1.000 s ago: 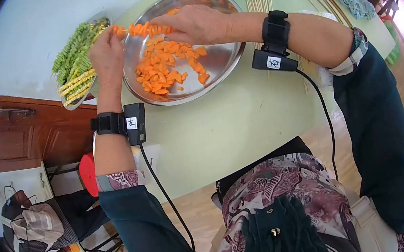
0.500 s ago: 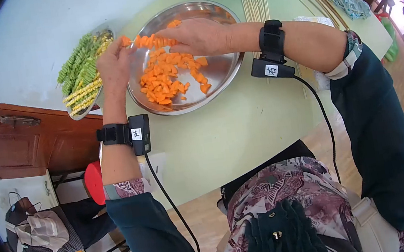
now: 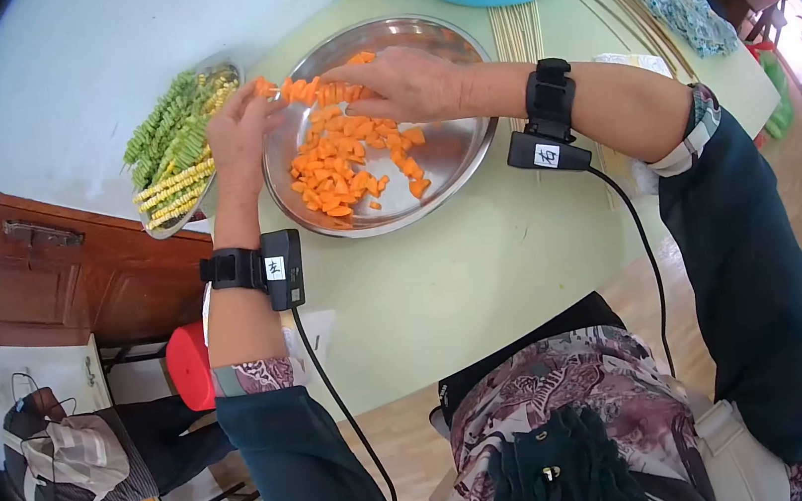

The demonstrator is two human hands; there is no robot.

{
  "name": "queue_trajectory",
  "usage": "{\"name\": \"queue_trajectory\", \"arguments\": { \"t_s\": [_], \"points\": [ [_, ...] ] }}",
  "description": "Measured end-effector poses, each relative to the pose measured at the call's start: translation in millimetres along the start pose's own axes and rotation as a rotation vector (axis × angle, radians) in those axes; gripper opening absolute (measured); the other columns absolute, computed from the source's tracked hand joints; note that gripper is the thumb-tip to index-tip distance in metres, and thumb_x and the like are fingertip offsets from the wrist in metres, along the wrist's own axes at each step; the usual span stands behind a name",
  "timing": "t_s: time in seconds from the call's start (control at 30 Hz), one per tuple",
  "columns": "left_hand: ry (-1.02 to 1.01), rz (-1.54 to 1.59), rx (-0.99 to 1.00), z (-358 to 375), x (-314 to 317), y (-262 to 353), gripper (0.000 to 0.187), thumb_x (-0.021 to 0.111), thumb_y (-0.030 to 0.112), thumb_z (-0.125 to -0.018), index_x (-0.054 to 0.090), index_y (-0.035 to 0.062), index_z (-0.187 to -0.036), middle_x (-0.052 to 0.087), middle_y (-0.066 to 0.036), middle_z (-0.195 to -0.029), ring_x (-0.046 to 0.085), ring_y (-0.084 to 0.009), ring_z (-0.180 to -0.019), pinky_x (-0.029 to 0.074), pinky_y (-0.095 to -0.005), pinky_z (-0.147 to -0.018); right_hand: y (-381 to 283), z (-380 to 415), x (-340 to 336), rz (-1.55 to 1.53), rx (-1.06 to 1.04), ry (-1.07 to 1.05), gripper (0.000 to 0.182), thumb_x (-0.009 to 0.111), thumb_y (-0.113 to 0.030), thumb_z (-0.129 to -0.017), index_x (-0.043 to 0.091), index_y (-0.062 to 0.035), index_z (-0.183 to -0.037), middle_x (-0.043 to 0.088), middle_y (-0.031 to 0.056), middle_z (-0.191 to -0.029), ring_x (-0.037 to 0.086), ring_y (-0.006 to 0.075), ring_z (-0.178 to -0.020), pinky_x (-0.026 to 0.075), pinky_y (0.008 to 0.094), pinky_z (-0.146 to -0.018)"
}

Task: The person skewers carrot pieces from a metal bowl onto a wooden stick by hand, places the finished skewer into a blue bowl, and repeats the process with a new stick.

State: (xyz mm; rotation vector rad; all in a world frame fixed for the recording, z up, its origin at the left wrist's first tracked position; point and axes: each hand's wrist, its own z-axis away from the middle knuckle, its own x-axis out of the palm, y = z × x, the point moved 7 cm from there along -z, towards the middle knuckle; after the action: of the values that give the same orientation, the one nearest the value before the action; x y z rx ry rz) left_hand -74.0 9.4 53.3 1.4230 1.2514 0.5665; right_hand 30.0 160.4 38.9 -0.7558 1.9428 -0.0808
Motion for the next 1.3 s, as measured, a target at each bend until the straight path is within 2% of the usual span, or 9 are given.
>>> {"name": "queue_trajectory", "arguments": {
  "t_s": [0.27, 0.37, 0.43, 0.57, 0.67, 0.77, 1.03, 1.17, 1.3],
  "points": [
    [-0.007, 0.219, -0.077, -2.6, -4.6, -9.9, 0.032, 0.053, 0.01, -0.086, 0.051, -0.009, -0.111, 0.056, -0.014, -0.1, 0.061, -0.0212, -0.085, 0.054, -0.0292, -0.071, 3.5, -4.2, -4.0, -0.223, 0.093, -0.007, 0.044, 0.056, -0.026, -0.082, 0.048, -0.0069, -0.121, 0.063, 0.0142, -0.074, 0.058, 0.0213, -0.053, 0.048, 0.033, -0.056],
    [-0.001, 0.291, -0.058, -3.5, -5.5, -6.9, 0.031, 0.051, 0.01, -0.088, 0.05, -0.007, -0.113, 0.058, -0.013, -0.094, 0.061, -0.02, -0.083, 0.054, -0.0304, -0.073, -1.0, -7.2, -11.2, -0.236, -0.153, 0.201, 0.046, 0.055, -0.026, -0.083, 0.046, -0.0027, -0.123, 0.063, 0.0118, -0.073, 0.054, 0.0142, -0.046, 0.047, 0.0272, -0.05],
    [-0.028, 0.387, -0.06, -3.3, -3.4, -4.3, 0.029, 0.05, 0.008, -0.088, 0.051, -0.0059, -0.113, 0.059, -0.014, -0.096, 0.061, -0.0179, -0.082, 0.054, -0.03, -0.074, -4.1, 0.8, -6.5, -0.753, 0.28, -0.195, 0.047, 0.055, -0.026, -0.084, 0.046, -0.0013, -0.123, 0.063, 0.0109, -0.075, 0.052, 0.0102, -0.043, 0.046, 0.0233, -0.047],
    [-0.036, 0.409, -0.078, -6.2, -4.5, -9.3, 0.028, 0.049, 0.006, -0.088, 0.051, -0.0054, -0.113, 0.059, -0.015, -0.099, 0.061, -0.0176, -0.083, 0.054, -0.0302, -0.074, -3.5, 3.0, -3.8, -0.865, 0.34, -0.232, 0.047, 0.054, -0.027, -0.085, 0.045, -0.002, -0.124, 0.062, 0.0087, -0.075, 0.05, 0.0072, -0.043, 0.045, 0.0222, -0.047],
    [-0.018, 0.367, -0.068, -5.3, -2.0, -9.9, 0.028, 0.05, 0.006, -0.088, 0.052, -0.0061, -0.113, 0.059, -0.015, -0.098, 0.061, -0.0184, -0.083, 0.054, -0.0304, -0.074, 3.2, 2.7, 4.1, -0.73, 0.294, -0.197, 0.047, 0.056, -0.027, -0.084, 0.047, -0.0021, -0.122, 0.061, 0.011, -0.073, 0.054, 0.0137, -0.047, 0.046, 0.0257, -0.049],
    [0.03, 0.299, -0.114, -0.9, 3.2, -13.4, 0.028, 0.051, 0.006, -0.087, 0.052, -0.0066, -0.112, 0.059, -0.016, -0.098, 0.062, -0.0191, -0.081, 0.054, -0.0295, -0.071, -10.5, 1.6, -5.4, -0.054, -0.135, 0.094, 0.043, 0.056, -0.023, -0.083, 0.048, -0.002, -0.119, 0.06, 0.0137, -0.07, 0.058, 0.0227, -0.055, 0.048, 0.0307, -0.053],
    [0.06, 0.15, -0.202, 6.4, 10.9, -16.8, 0.035, 0.054, 0.006, -0.085, 0.046, -0.0112, -0.115, 0.058, -0.018, -0.1, 0.063, -0.0256, -0.085, 0.055, -0.0268, -0.065, -14.3, 2.5, 0.9, 0.473, -0.02, -0.325, 0.052, 0.061, -0.018, -0.079, 0.038, -0.0037, -0.122, 0.058, 0.0135, -0.068, 0.059, 0.0283, -0.063, 0.049, 0.0349, -0.055],
    [0.032, 0.174, -0.205, 9.2, 13.5, -11.2, 0.035, 0.054, 0.006, -0.085, 0.047, -0.0106, -0.115, 0.057, -0.017, -0.101, 0.062, -0.0235, -0.086, 0.056, -0.0267, -0.065, -10.0, 4.1, 3.6, 0.579, -0.068, -0.293, 0.05, 0.058, -0.02, -0.081, 0.037, -0.0036, -0.123, 0.059, 0.0132, -0.068, 0.06, 0.0263, -0.066, 0.048, 0.0349, -0.057],
    [0.026, 0.254, -0.163, 4.2, 7.8, -11.0, 0.033, 0.053, 0.005, -0.086, 0.048, -0.0083, -0.115, 0.058, -0.016, -0.102, 0.061, -0.0202, -0.087, 0.055, -0.0274, -0.068, -10.9, 3.7, -2.6, 0.089, 0.029, -0.188, 0.049, 0.055, -0.026, -0.084, 0.041, -0.0023, -0.124, 0.061, 0.011, -0.071, 0.061, 0.0206, -0.066, 0.048, 0.0343, -0.06]
  ]
}}
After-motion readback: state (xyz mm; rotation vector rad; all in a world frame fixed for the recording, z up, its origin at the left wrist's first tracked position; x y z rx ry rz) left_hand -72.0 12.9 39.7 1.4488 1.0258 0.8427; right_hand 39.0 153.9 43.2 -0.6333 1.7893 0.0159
